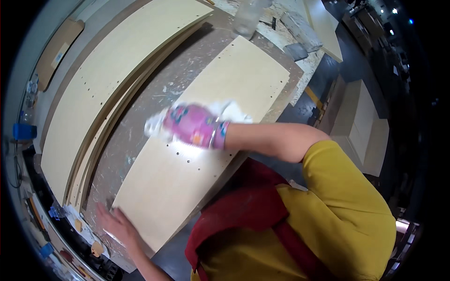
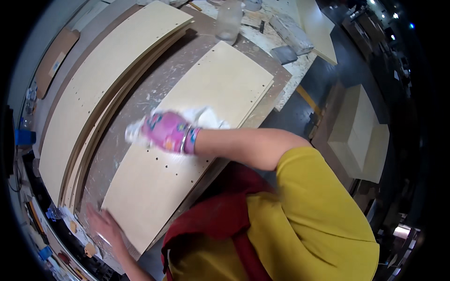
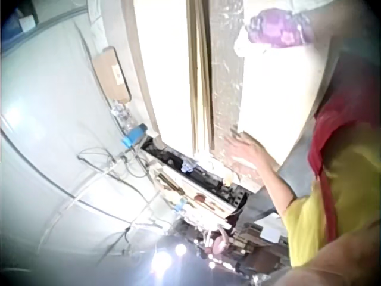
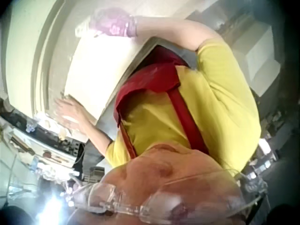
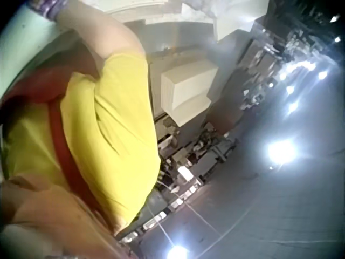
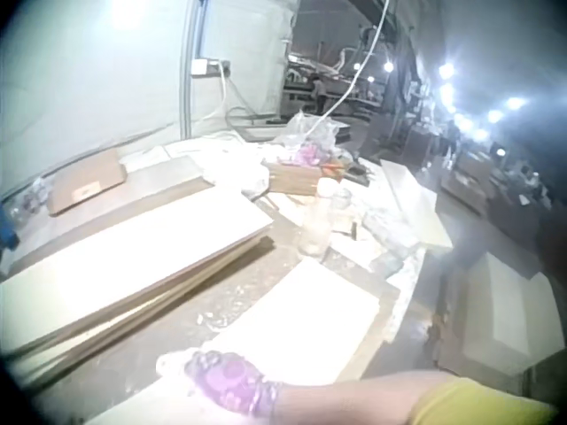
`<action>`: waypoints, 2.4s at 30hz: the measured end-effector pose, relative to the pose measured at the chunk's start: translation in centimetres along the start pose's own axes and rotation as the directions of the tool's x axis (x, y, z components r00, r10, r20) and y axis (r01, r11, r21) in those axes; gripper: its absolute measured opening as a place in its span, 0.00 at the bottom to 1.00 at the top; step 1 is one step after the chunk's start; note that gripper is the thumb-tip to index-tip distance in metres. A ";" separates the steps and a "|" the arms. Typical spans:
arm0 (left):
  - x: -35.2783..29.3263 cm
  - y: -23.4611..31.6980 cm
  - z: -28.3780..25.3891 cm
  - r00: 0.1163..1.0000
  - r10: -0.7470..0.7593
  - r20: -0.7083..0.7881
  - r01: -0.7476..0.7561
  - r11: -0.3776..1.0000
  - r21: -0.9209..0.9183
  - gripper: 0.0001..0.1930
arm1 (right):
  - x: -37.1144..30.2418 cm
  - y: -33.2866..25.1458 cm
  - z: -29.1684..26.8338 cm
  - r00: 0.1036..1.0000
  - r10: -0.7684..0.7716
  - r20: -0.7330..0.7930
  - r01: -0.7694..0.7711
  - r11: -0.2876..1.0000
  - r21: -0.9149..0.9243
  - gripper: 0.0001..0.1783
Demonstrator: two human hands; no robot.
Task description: The person wipes the surface of a light-colored wooden board with a white cloth. They repeatedly apply liquid from a plastic bottle to the cloth and wipe the board, occasionally flipping it over to clean the other side. The person also uses a small yellow sponge to rub specific areas of the board.
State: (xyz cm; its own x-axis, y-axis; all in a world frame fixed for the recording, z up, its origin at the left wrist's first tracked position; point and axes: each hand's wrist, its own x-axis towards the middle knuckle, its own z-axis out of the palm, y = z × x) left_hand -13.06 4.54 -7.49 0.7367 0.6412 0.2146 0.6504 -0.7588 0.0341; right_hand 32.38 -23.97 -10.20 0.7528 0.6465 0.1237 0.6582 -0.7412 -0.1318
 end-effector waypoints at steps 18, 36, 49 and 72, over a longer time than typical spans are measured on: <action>4.3 9.6 2.2 0.961 0.236 0.147 -0.175 0.923 -0.342 0.21 | -2.3 8.0 -7.3 0.954 0.254 0.160 -0.299 0.758 0.580 0.12; 8.4 16.9 3.2 0.926 0.352 0.133 -0.238 0.822 -0.518 0.14 | -14.4 -4.2 -3.0 0.867 -0.487 -0.106 0.482 0.764 0.430 0.10; 11.0 17.3 2.7 0.944 0.285 0.164 -0.195 0.886 -0.421 0.20 | -8.5 22.6 -6.6 0.835 0.550 0.009 -0.452 0.678 0.579 0.33; 11.9 15.4 -6.2 0.889 0.444 -0.109 -0.455 0.882 -0.124 0.22 | -6.6 -3.5 -13.4 0.843 -0.405 -0.354 0.526 0.760 0.382 0.17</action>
State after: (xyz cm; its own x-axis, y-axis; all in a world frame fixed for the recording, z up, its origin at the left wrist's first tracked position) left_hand 4.59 -0.24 1.65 0.9237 0.2211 0.3128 0.2152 -0.9751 0.0535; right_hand 25.03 -28.11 2.59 0.3657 0.7813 0.5058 0.8984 -0.1543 -0.4112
